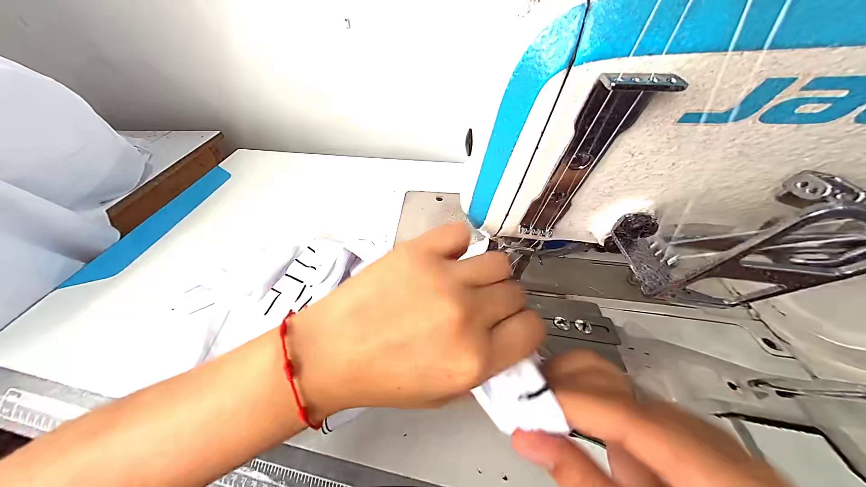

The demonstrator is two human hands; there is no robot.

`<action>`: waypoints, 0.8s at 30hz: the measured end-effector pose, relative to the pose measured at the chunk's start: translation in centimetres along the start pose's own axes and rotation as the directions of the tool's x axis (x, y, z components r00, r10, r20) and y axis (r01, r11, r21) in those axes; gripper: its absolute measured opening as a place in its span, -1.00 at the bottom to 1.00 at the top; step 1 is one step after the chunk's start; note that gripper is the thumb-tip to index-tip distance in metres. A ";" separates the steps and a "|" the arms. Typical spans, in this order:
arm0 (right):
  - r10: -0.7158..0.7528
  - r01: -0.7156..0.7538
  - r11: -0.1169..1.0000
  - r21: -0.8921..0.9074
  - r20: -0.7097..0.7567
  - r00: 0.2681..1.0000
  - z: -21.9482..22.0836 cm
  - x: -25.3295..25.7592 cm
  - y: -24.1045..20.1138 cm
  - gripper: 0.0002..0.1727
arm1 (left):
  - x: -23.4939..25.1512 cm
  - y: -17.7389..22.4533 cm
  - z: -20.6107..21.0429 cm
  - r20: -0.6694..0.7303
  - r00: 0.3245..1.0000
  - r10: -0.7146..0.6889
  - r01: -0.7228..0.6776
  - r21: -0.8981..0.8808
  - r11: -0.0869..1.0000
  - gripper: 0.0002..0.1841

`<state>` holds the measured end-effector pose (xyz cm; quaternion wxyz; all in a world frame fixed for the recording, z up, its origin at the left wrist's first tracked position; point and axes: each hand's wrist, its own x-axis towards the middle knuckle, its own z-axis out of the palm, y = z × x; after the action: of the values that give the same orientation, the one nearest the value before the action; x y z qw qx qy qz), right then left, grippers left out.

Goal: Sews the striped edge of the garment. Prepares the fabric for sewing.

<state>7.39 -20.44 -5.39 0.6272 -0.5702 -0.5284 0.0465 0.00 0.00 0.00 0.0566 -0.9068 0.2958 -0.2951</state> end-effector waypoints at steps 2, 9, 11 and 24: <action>-0.042 0.041 0.994 -0.103 -0.008 0.999 1.1 -2.1 0.8 -0.88 | -1.8 1.2 1.4 0.006 0.998 -0.055 0.055 0.087 0.995 -0.74; -0.155 0.140 0.947 -0.290 -0.031 0.987 1.8 -3.5 2.2 -0.90 | -2.9 2.9 2.1 -0.035 0.991 -0.128 0.133 0.224 0.965 -0.72; -0.159 0.140 0.932 -0.336 -0.031 0.987 1.5 -2.6 2.3 -0.89 | -2.5 2.0 2.3 -0.031 0.991 -0.129 0.133 0.220 0.966 -0.71; -0.127 0.102 0.888 -0.449 -0.027 0.992 0.9 -0.2 3.0 -0.87 | -1.8 -0.5 2.6 0.009 0.995 -0.096 0.091 0.242 0.966 -0.71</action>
<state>8.33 -18.98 -8.03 0.4956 -0.6679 -0.5401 -0.1288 0.57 1.25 -2.87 0.1555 -0.9090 0.2141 -0.3220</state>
